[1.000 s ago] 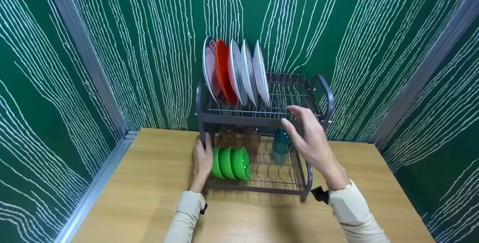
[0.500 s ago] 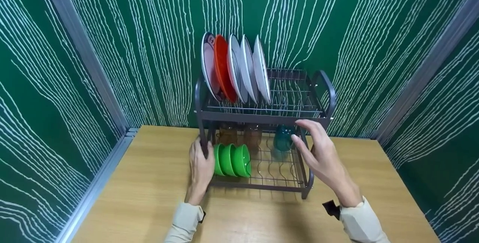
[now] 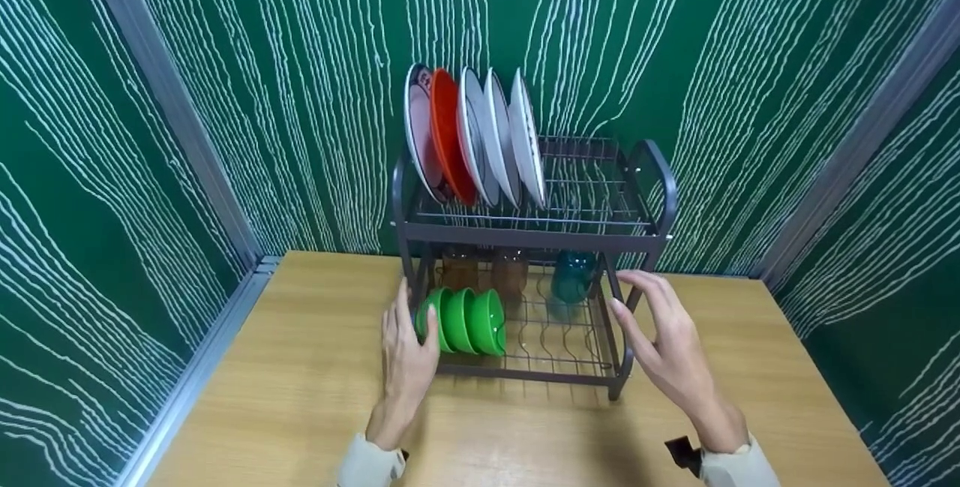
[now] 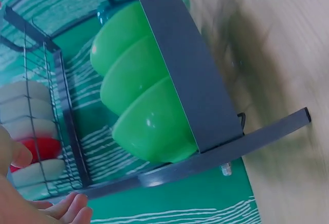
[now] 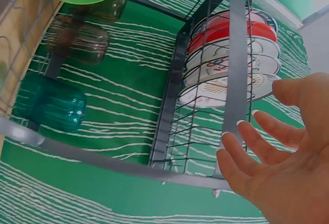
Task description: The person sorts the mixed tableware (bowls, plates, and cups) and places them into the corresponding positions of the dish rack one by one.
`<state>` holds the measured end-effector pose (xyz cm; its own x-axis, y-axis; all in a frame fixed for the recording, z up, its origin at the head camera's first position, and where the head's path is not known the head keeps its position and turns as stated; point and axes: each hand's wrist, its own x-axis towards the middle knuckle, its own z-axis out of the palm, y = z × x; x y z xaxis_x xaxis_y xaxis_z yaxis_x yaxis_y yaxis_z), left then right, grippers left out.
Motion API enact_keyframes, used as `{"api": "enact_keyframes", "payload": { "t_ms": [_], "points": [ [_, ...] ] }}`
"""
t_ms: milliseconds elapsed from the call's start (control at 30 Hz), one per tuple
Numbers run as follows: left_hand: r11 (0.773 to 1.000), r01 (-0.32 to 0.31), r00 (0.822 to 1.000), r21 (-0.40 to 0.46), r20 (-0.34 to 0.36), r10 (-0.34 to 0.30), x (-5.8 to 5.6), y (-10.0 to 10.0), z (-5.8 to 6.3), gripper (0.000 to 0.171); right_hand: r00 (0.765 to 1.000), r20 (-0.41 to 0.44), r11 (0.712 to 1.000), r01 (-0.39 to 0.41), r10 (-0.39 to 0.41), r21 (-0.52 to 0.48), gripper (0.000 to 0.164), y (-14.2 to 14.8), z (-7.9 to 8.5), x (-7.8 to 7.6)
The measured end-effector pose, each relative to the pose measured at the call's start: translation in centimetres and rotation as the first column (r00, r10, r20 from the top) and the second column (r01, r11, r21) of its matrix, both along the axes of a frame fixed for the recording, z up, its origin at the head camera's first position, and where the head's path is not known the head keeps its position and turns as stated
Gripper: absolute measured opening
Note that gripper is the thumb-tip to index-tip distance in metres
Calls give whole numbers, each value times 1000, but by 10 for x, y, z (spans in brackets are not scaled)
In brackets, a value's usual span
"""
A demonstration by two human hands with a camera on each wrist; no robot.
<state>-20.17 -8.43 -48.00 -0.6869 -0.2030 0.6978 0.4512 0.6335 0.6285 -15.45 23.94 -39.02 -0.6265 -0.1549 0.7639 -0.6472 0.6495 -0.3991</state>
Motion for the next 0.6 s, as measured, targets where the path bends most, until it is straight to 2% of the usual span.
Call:
{"api": "enact_keyframes", "payload": {
  "t_ms": [167,300,600],
  "points": [
    [998,17,1000,-66,1,-17,15,1,-3,59,999,15,999,37,-37,5,46,5,-13,9],
    [993,30,999,-116,-38,-35,25,1,-6,58,997,55,998,59,-60,11,45,7,-24,18],
    [965,-28,994,-260,-106,0,46,1,-14,56,976,173,990,123,-134,72,50,9,-55,34]
  ]
}}
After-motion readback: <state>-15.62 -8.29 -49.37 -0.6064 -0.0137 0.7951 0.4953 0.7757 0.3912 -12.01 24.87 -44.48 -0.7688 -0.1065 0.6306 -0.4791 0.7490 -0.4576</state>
